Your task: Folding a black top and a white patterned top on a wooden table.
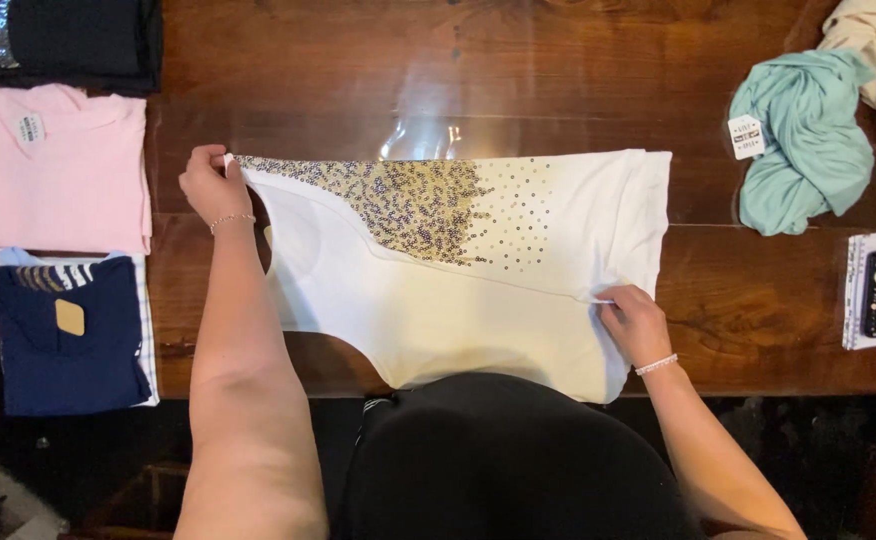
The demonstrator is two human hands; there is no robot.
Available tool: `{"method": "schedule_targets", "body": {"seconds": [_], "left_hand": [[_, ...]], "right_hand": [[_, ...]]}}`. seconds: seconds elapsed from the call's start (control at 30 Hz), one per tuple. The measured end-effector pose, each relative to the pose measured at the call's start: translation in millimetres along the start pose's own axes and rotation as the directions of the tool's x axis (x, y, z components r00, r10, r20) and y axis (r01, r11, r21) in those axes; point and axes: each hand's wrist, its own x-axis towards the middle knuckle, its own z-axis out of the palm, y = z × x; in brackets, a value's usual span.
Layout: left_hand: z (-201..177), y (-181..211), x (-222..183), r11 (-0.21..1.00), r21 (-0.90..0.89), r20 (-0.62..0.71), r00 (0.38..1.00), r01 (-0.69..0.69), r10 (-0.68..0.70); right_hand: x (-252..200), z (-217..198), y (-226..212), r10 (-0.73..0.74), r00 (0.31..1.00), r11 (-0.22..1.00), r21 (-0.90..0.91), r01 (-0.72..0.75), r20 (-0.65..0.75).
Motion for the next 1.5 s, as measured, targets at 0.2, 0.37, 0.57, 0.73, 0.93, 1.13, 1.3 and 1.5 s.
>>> {"method": "schedule_targets", "body": {"seconds": [0.2,0.37,0.57,0.73,0.93,1.13,1.3,1.5], "left_hand": [[-19.4,86.6,-132.9,0.743,-0.104,0.314,0.687,-0.661,0.655],[-2.0,73.6,-207.5,0.483,-0.345,0.494,0.282,-0.805,0.823],[14.7,31.4,-217.0,0.506,-0.243,0.516,0.331,-0.828,0.790],[9.4,42.6,-212.8,0.577,-0.242,0.481,0.420,-0.780,0.770],[12.9,45.2,-209.4,0.645,-0.168,0.461,0.519,-0.745,0.720],[14.2,50.5,-204.8,0.734,-0.126,0.502,0.595,-0.668,0.627],[-4.4,62.7,-203.2,0.789,-0.125,0.557,0.616,-0.601,0.557],[-7.8,45.7,-201.5,0.823,-0.085,0.541,0.668,-0.561,0.511]], "right_hand": [[9.1,-10.1,-4.2,-0.006,1.000,1.000,0.029,0.007,-0.012],[32.4,-39.8,-15.5,0.028,1.000,0.988,0.155,-0.026,-0.013],[38.4,-57.1,-32.0,0.008,0.979,0.976,0.213,-0.052,0.201],[71.9,-75.0,-41.1,0.186,0.934,0.880,0.371,-0.296,0.305],[104.5,-49.2,5.2,0.240,0.952,0.820,0.486,-0.302,0.188],[145.8,-6.9,48.7,0.309,0.947,0.588,0.765,-0.263,0.088],[140.4,-8.9,35.0,0.420,0.891,0.679,0.593,-0.433,0.170],[113.2,-22.6,33.0,0.399,0.886,0.674,0.580,-0.458,0.237]]}}
